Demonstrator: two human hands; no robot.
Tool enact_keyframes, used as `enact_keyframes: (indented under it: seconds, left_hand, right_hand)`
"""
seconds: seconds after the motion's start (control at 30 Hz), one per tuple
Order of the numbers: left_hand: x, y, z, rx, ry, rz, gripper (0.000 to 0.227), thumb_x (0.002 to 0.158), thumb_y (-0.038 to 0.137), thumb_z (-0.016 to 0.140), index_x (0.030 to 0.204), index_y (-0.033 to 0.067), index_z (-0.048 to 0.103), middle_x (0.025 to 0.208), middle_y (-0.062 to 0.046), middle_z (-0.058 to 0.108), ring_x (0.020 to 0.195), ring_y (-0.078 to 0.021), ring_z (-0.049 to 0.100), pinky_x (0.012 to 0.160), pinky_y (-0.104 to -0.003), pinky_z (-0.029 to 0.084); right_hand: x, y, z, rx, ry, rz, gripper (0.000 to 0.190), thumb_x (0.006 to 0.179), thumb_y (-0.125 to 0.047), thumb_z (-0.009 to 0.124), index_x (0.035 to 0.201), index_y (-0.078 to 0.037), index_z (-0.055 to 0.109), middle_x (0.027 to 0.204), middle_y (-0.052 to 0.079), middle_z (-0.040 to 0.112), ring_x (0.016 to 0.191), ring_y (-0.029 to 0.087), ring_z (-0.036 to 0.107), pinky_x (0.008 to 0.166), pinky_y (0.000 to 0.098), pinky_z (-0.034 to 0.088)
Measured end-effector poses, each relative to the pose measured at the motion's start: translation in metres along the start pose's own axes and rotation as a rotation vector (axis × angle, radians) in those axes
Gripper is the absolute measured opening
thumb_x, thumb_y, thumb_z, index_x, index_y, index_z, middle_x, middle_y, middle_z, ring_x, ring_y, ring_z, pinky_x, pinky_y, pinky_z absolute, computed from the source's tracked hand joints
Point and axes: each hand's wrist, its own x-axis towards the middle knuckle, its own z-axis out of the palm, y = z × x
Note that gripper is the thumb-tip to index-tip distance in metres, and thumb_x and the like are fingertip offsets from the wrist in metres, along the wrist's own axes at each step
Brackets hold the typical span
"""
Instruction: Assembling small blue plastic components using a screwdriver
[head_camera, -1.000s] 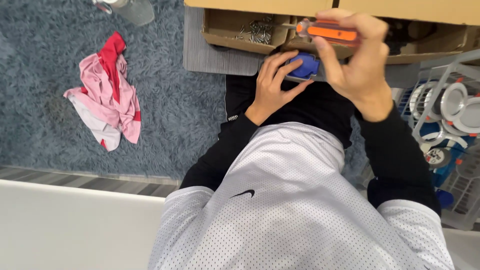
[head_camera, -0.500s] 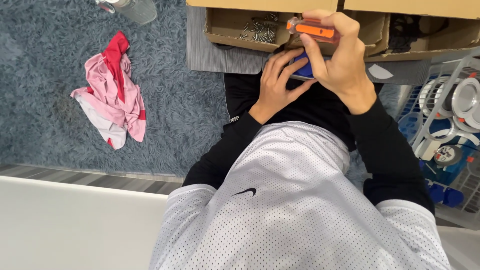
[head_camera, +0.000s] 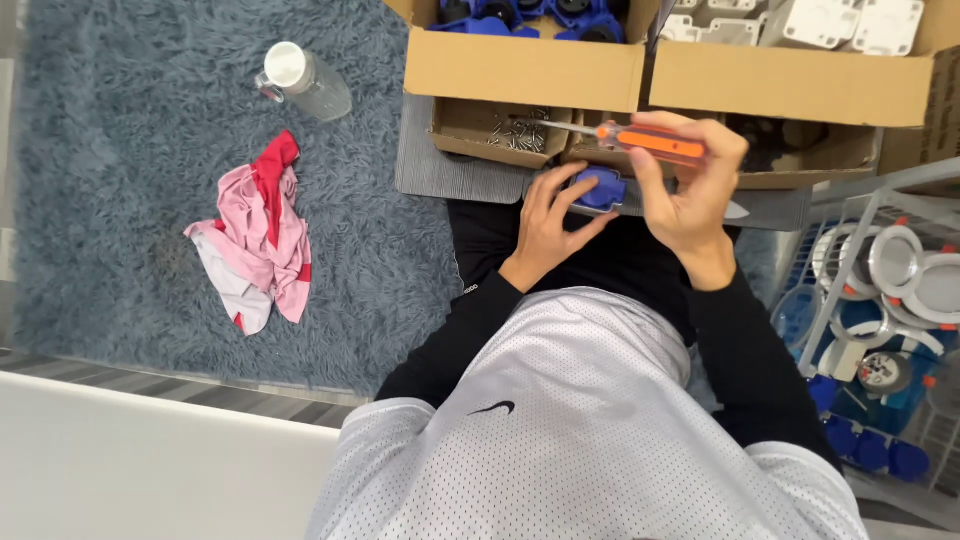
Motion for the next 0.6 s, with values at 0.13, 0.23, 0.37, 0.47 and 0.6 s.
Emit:
enact_keyframes:
  seconds: [0.13,0.23,0.37,0.47,0.6]
  left_hand:
    - [-0.003,0.0,0.001,0.031,-0.006,0.003,0.063,0.089,0.035,0.094,0.143,0.0164,0.066,0.145,-0.011,0.063,0.123,-0.0359,0.069,0.098,-0.046,0.06]
    - [0.001,0.012,-0.013,0.07,-0.059,0.002,0.067,0.093,0.039,0.092,0.146,0.014,0.059,0.149,-0.013,0.059,0.131,-0.0346,0.064,0.108,-0.048,0.058]
    - [0.015,0.025,-0.036,0.055,-0.003,-0.012,0.058,0.098,0.038,0.089,0.14,0.0105,0.06,0.144,-0.013,0.057,0.133,-0.0319,0.061,0.118,-0.047,0.055]
    - [0.045,0.03,-0.056,-0.03,0.152,-0.107,0.046,0.104,0.029,0.08,0.136,0.0044,0.06,0.142,-0.016,0.061,0.135,-0.0316,0.062,0.119,-0.042,0.055]
    - [0.07,0.029,-0.082,-0.028,0.056,-0.243,0.04,0.111,0.029,0.073,0.142,0.0091,0.06,0.145,-0.012,0.063,0.135,-0.0252,0.064,0.094,-0.033,0.061]
  right_hand:
    - [-0.011,0.0,-0.014,0.133,0.055,0.042,0.04,0.115,0.006,0.067,0.134,0.004,0.031,0.131,0.04,0.067,0.11,0.043,0.074,0.084,0.0436,0.061]
    - [-0.009,-0.018,-0.024,0.13,0.127,0.087,0.036,0.117,0.002,0.063,0.134,-0.002,0.031,0.129,0.041,0.063,0.115,0.045,0.071,0.094,0.0474,0.061]
    - [-0.019,-0.022,-0.041,0.133,0.261,0.122,0.031,0.12,-0.003,0.061,0.134,-0.009,0.034,0.125,0.035,0.061,0.12,0.047,0.069,0.104,0.0564,0.067]
    - [-0.032,-0.024,-0.048,0.242,0.332,0.247,0.033,0.121,-0.01,0.063,0.135,-0.014,0.032,0.13,0.036,0.061,0.125,0.044,0.066,0.094,0.0581,0.068]
    - [-0.042,-0.021,-0.052,0.253,0.355,0.285,0.033,0.121,-0.009,0.062,0.136,-0.014,0.033,0.131,0.035,0.062,0.124,0.043,0.067,0.094,0.0554,0.067]
